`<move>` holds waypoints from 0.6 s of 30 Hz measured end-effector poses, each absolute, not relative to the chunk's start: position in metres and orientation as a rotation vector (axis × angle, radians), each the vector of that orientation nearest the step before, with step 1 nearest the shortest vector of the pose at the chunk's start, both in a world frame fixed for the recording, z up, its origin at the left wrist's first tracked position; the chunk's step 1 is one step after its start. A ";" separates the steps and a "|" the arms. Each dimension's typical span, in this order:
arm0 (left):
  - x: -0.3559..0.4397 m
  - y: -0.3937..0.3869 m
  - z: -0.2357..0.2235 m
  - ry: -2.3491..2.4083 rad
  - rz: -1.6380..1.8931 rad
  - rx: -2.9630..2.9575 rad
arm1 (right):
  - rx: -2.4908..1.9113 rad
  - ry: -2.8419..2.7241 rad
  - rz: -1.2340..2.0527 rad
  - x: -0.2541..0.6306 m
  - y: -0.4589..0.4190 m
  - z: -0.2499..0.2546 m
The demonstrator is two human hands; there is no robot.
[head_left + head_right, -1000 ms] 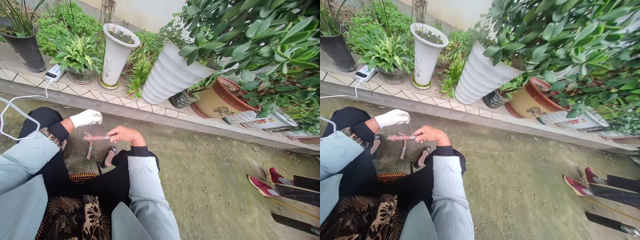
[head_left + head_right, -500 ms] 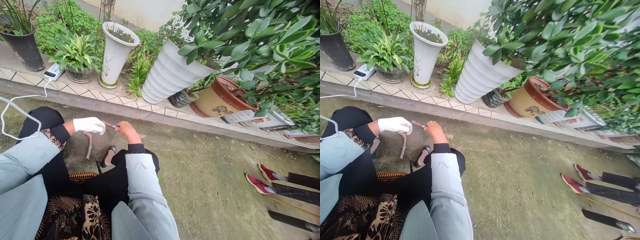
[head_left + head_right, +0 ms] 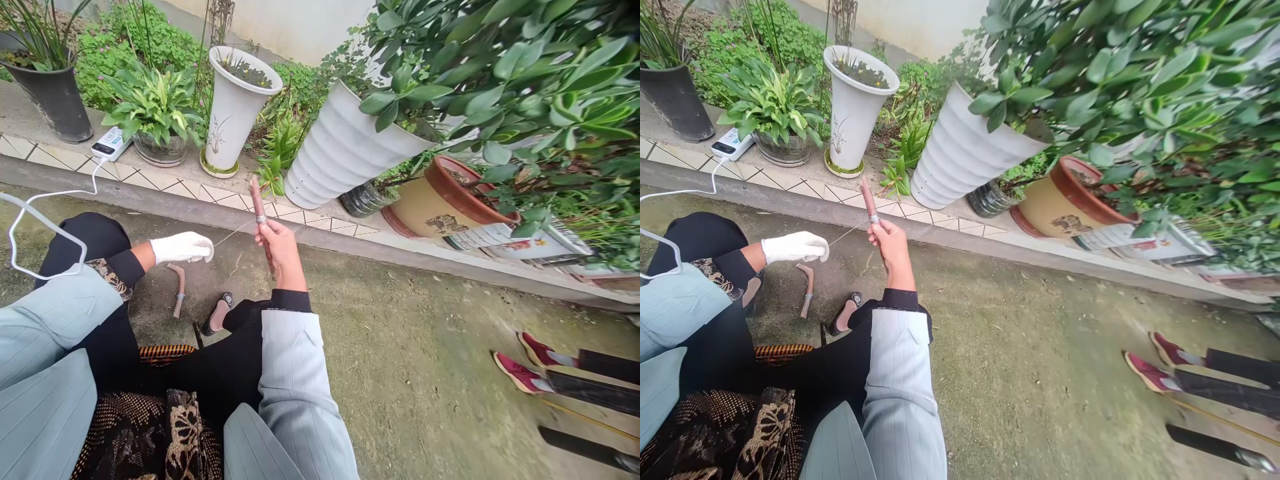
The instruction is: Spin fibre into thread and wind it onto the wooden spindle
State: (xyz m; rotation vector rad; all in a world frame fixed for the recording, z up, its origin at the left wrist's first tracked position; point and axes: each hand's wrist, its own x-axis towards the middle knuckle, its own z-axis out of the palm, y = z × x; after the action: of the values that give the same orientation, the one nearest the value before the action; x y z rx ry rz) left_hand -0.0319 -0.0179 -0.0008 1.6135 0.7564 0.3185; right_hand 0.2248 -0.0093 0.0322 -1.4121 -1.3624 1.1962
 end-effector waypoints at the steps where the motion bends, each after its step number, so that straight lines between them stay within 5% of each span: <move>1: -0.030 -0.021 0.000 0.685 0.255 1.611 | -1.516 -1.354 1.155 0.225 -0.006 0.028; 9: -0.033 -0.026 0.012 0.520 0.096 1.730 | -2.251 -2.366 0.764 0.195 -0.007 0.015; 15: -0.040 -0.018 0.012 0.746 0.240 1.755 | -2.127 -2.756 1.153 0.177 -0.015 0.013; 18: -0.042 -0.014 0.015 0.840 0.306 1.808 | -1.771 -2.765 1.665 0.182 -0.020 0.016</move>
State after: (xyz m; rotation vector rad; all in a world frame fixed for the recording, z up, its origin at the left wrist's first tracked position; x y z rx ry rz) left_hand -0.0419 -0.0137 0.0146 1.8076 0.8397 0.3055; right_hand 0.1818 -0.0195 0.0162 -1.7712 -2.7651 1.6652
